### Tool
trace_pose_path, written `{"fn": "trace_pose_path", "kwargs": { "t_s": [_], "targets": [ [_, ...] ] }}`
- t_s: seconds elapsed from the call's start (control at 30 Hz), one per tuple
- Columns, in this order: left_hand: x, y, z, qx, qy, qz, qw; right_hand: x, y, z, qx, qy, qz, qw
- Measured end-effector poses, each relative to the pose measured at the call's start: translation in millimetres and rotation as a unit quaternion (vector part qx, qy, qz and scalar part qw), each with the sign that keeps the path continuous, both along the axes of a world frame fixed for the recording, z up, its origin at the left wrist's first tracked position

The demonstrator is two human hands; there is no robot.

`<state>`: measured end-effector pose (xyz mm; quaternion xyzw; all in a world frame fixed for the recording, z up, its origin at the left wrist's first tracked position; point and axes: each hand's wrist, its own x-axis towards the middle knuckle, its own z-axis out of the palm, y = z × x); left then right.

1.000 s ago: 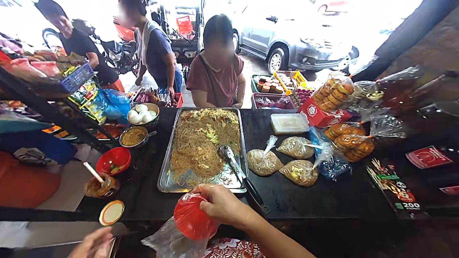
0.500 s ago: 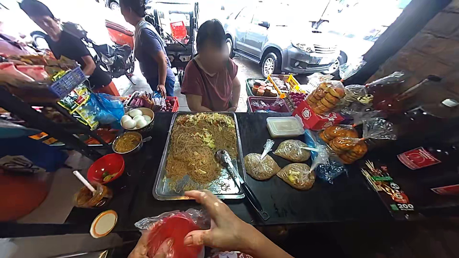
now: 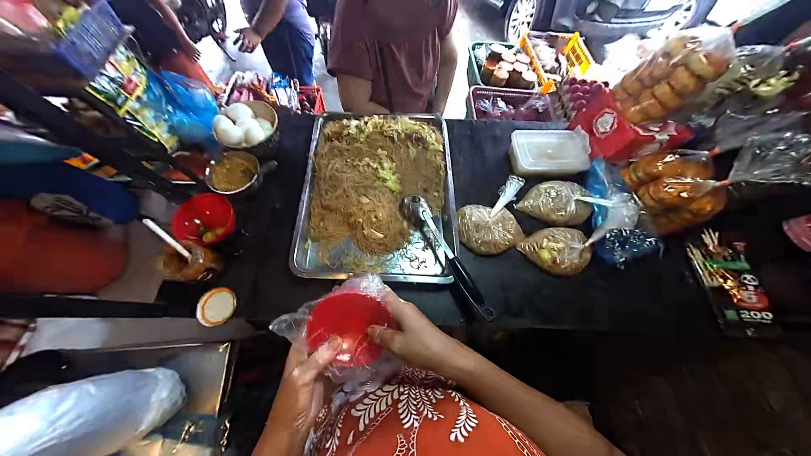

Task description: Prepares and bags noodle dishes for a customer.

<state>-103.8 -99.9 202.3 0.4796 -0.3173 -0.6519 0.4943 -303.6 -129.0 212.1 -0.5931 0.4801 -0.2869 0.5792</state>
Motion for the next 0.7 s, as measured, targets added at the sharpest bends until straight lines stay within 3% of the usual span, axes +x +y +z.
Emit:
{"fn": "trace_pose_path", "kwargs": {
  "t_s": [0.17,0.33,0.37,0.43,0.5,0.57,0.6,0.7],
  "targets": [
    [-10.1,-17.1,-1.2,0.063,-0.001,0.105,0.992,5.4,1.8,-0.9,0.008,-0.051,0.055,0.997],
    [9.9,-36.7,0.4,0.064,0.115,0.170,0.976,-2.7,16.0,-7.1,0.028,0.101,0.210,0.972],
    [14.7,-36.8,-1.6,0.057,0.130,0.178,0.974,-9.6,18.9,-6.1,-0.008,0.136,0.197,0.971],
    [25.6,-35.6,-11.5,0.022,0.166,0.178,0.970,-31.8,21.8,-1.4,-0.122,0.214,0.071,0.967],
    [38.9,-33.9,-21.5,-0.015,0.208,0.152,0.966,-60.0,14.2,5.7,-0.212,0.330,-0.099,0.915],
    [50.1,-33.0,-28.2,-0.055,0.246,0.111,0.961,-84.3,6.5,13.1,-0.182,0.431,-0.202,0.861],
    [54.8,-33.2,-30.7,-0.076,0.265,0.085,0.958,-92.4,4.6,11.8,-0.135,0.453,-0.225,0.852],
    [64.5,-36.3,-39.1,-0.132,0.330,-0.009,0.935,-102.6,1.7,-7.3,-0.014,0.441,-0.232,0.867]
  ]
}}
